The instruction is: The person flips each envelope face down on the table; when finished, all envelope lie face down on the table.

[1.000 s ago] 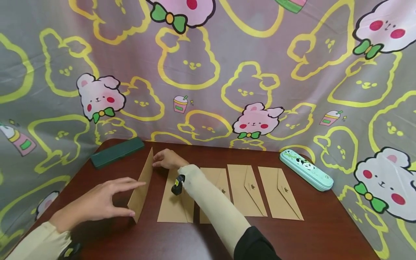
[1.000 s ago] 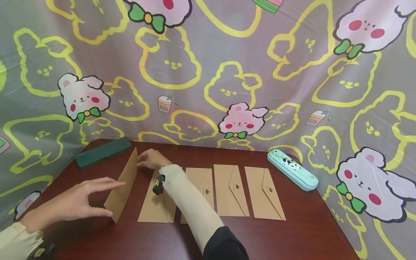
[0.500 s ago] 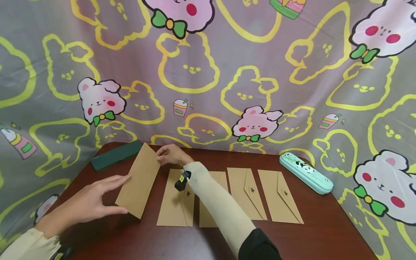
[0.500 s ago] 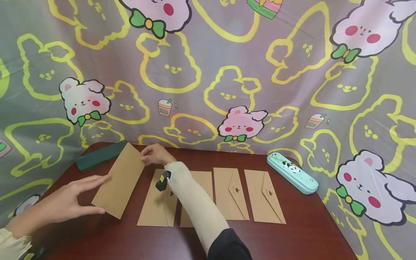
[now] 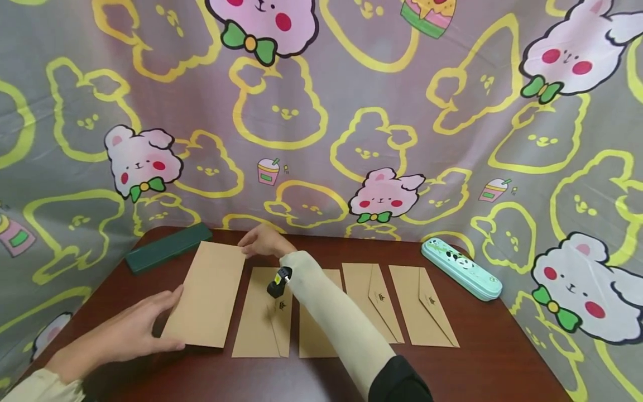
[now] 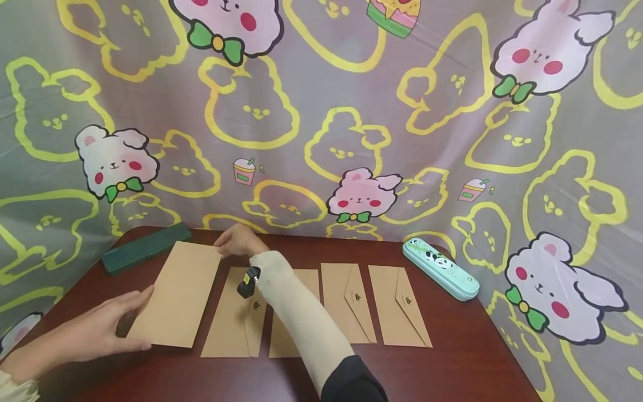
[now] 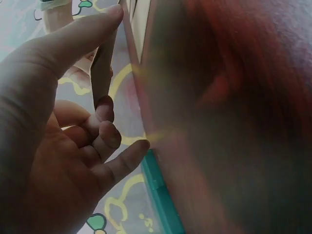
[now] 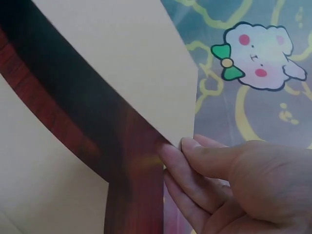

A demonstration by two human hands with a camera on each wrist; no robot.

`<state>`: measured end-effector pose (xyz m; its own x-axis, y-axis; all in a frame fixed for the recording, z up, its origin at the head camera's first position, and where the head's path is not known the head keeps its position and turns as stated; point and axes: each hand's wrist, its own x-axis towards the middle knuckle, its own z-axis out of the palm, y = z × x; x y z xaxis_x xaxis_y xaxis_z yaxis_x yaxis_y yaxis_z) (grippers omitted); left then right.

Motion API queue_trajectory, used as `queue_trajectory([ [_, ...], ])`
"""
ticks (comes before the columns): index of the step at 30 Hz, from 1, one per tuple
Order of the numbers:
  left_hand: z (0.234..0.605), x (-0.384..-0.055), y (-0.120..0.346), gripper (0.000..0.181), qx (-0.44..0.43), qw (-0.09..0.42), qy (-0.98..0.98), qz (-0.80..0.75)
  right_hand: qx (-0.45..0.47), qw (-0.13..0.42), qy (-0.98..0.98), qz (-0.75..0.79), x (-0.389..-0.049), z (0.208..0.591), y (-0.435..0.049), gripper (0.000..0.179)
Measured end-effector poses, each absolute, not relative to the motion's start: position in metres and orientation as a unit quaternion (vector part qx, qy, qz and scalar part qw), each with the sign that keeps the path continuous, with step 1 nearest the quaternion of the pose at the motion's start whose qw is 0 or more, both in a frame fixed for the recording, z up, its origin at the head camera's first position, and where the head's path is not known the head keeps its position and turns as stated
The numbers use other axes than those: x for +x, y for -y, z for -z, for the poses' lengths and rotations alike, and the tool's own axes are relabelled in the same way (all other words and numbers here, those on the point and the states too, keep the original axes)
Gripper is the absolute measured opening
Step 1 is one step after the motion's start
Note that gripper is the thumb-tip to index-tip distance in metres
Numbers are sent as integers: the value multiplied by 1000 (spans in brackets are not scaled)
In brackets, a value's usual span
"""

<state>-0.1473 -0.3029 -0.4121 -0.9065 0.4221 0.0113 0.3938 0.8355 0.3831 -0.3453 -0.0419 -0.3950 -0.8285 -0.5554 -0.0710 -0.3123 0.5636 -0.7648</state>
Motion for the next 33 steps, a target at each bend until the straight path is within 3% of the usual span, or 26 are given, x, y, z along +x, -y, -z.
queue_trajectory([
  [6,418,-154,309,115,209,63,-958,-188,-242,117,-895,356,-338,400,49,20],
  [15,433,-157,315,107,202,140,-947,-205,-256,106,-925,260,-323,423,63,28],
  [22,431,-157,305,105,163,162,-960,-160,-287,68,-941,167,-319,429,65,19],
  [25,426,-155,298,110,170,138,-966,-139,-304,60,-940,142,-322,427,59,19],
  [28,423,-151,281,112,196,66,-969,-135,-311,64,-938,138,-327,418,41,27],
  [31,423,-149,255,101,230,-12,-964,-135,-295,77,-945,123,-332,406,14,37],
  [33,421,-147,237,92,251,-22,-959,-131,-279,94,-950,100,-333,403,-2,43],
])
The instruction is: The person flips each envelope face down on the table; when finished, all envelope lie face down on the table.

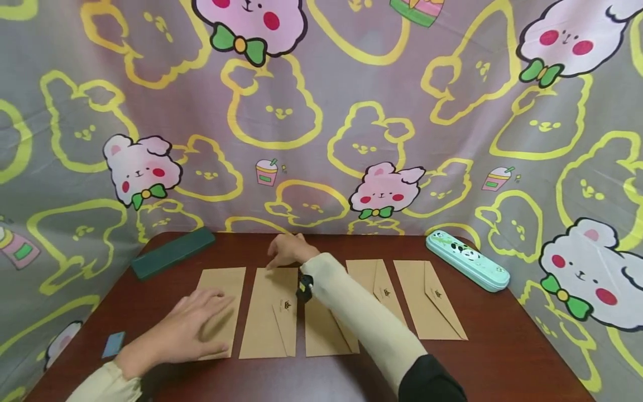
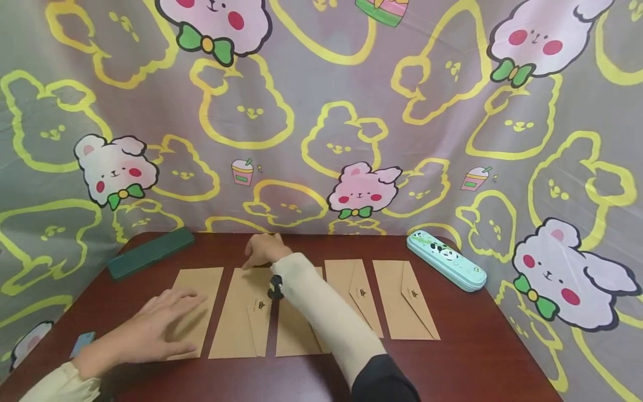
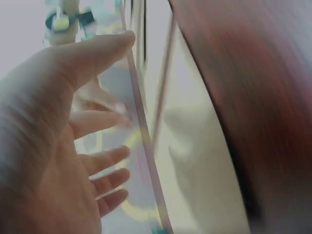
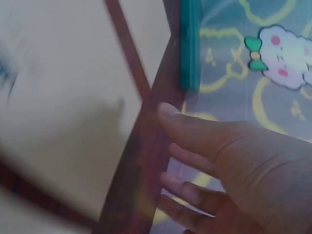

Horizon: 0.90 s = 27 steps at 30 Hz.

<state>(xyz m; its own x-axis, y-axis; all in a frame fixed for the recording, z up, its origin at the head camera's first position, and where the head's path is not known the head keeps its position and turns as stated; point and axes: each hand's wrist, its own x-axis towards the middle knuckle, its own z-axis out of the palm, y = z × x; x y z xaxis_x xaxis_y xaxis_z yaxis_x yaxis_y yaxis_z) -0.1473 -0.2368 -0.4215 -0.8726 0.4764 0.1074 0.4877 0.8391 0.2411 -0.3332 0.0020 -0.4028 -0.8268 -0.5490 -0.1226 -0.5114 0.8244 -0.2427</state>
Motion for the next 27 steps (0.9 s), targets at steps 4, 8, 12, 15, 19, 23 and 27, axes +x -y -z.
queue_trajectory([
  [4,419,-150,197,90,-280,-46,948,147,-240,144,-957,81,-330,405,-36,52],
  [8,418,-152,172,95,-293,-80,945,124,-236,149,-957,80,-324,413,-52,59],
  [12,421,-157,160,96,-299,-86,947,79,-253,115,-960,36,-320,418,-53,58],
  [15,424,-161,155,98,-298,-99,947,72,-249,104,-962,34,-320,419,-54,49],
  [19,427,-163,154,97,-281,-101,951,83,-252,109,-958,77,-326,420,-53,29],
  [23,429,-162,154,94,-275,-88,954,84,-264,117,-953,94,-332,419,-53,19],
  [27,429,-163,152,93,-281,-84,952,91,-282,114,-947,103,-334,418,-62,22],
])
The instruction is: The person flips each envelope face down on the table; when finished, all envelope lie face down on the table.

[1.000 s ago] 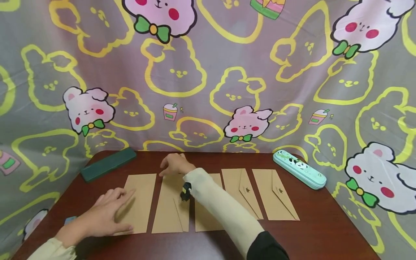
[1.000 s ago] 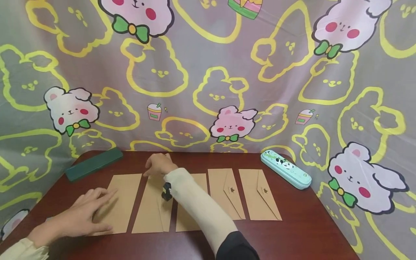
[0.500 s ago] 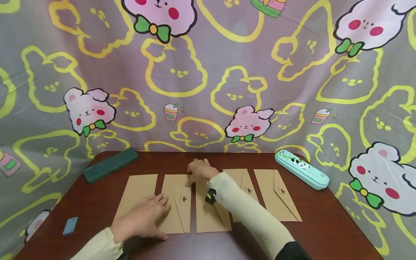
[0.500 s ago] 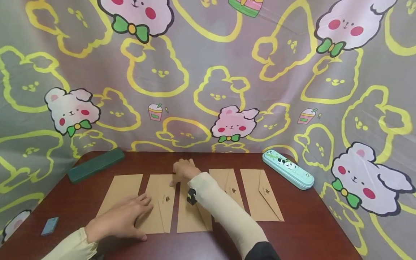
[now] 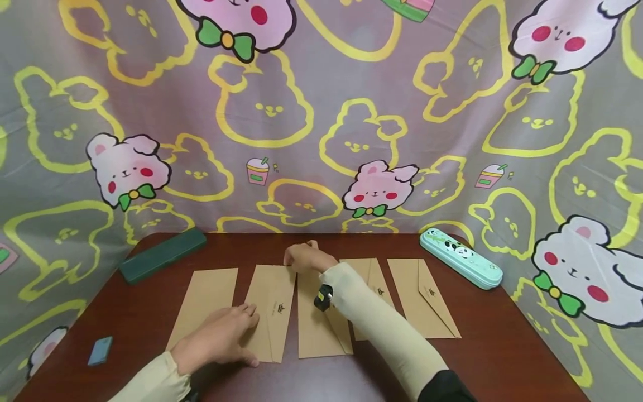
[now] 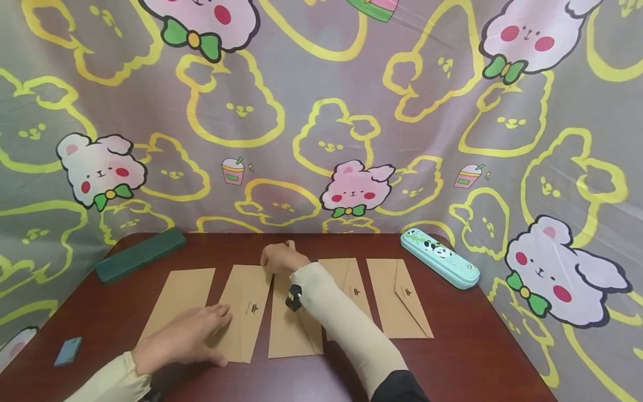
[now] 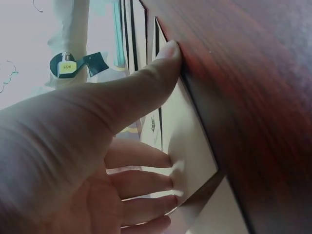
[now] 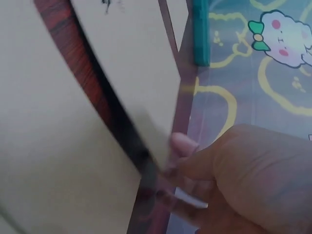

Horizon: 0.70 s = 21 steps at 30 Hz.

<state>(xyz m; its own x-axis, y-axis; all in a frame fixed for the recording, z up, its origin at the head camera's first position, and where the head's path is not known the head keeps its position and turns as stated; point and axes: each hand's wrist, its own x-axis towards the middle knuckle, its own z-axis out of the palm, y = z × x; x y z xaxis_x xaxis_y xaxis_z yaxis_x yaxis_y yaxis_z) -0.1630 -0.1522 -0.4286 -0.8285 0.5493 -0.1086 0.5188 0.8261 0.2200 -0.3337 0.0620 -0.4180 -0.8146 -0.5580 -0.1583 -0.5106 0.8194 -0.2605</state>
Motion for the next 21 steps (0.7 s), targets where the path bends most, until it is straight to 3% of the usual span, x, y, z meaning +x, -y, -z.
queue_trajectory([
  [5,430,-161,154,92,288,77,-949,-106,-352,99,-915,173,-337,423,-76,38],
  [9,432,-160,153,91,296,78,-944,-126,-379,121,-894,203,-340,426,-88,59],
  [12,434,-160,153,91,295,78,-943,-134,-380,131,-891,209,-341,425,-95,63],
  [21,433,-161,154,95,290,66,-946,-127,-429,41,-883,187,-340,428,-101,25],
])
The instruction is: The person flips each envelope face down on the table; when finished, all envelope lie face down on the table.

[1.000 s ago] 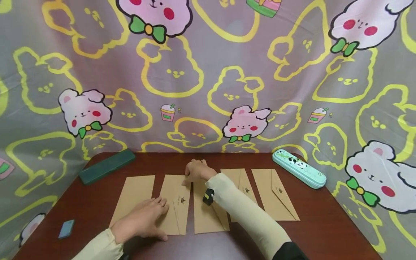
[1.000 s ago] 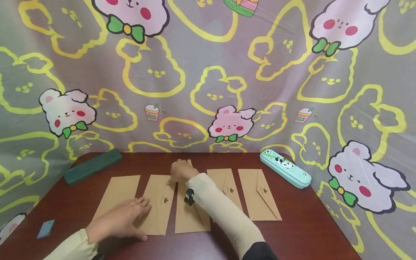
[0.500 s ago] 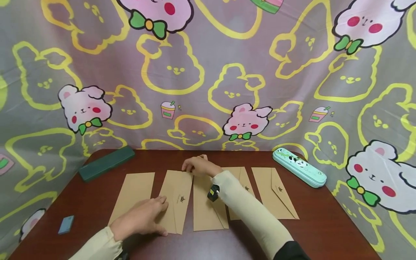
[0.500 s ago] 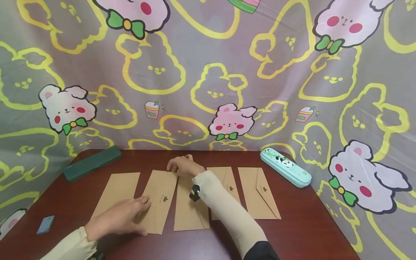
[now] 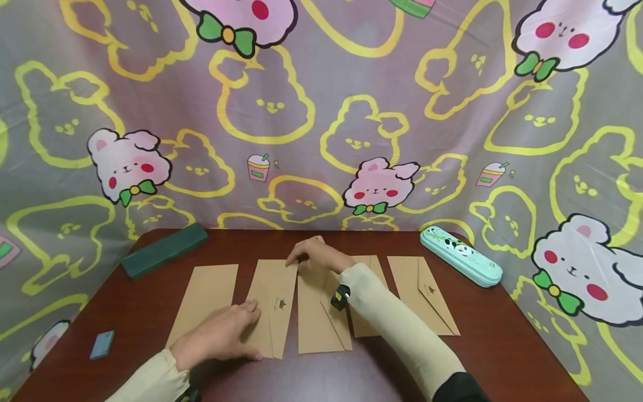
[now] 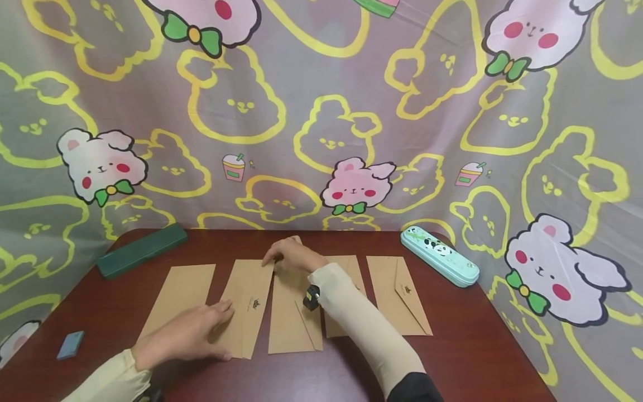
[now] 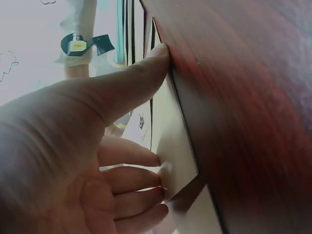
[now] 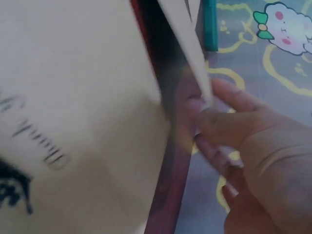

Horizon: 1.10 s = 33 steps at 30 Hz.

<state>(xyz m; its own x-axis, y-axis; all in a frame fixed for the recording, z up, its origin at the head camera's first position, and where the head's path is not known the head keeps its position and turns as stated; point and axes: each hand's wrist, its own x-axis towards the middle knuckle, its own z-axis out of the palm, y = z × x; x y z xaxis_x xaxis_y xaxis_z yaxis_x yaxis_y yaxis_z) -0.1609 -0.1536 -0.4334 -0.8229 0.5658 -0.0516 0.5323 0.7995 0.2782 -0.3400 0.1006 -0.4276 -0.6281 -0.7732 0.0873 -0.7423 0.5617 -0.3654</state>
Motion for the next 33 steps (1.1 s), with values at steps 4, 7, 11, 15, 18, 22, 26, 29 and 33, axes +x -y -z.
queue_trajectory([
  [4,431,-160,155,101,283,92,-944,-144,-438,37,-872,215,-341,426,-104,23],
  [7,428,-160,160,107,283,110,-939,-161,-462,36,-850,251,-345,422,-104,20],
  [11,425,-159,167,109,290,116,-932,-185,-481,36,-814,323,-350,418,-101,17],
  [15,423,-158,169,109,303,93,-929,-190,-465,73,-781,410,-351,416,-95,20],
  [18,423,-156,168,106,320,62,-927,-184,-445,103,-767,450,-349,417,-88,24],
  [22,424,-151,167,89,325,27,-928,-182,-413,131,-762,481,-346,419,-73,24],
  [26,423,-146,166,98,300,11,-939,-170,-389,154,-748,515,-343,419,-58,23],
  [29,424,-143,166,109,282,0,-947,-155,-376,159,-751,519,-340,420,-50,27],
  [33,428,-139,168,102,272,-23,-950,-153,-371,155,-769,497,-337,419,-44,33],
])
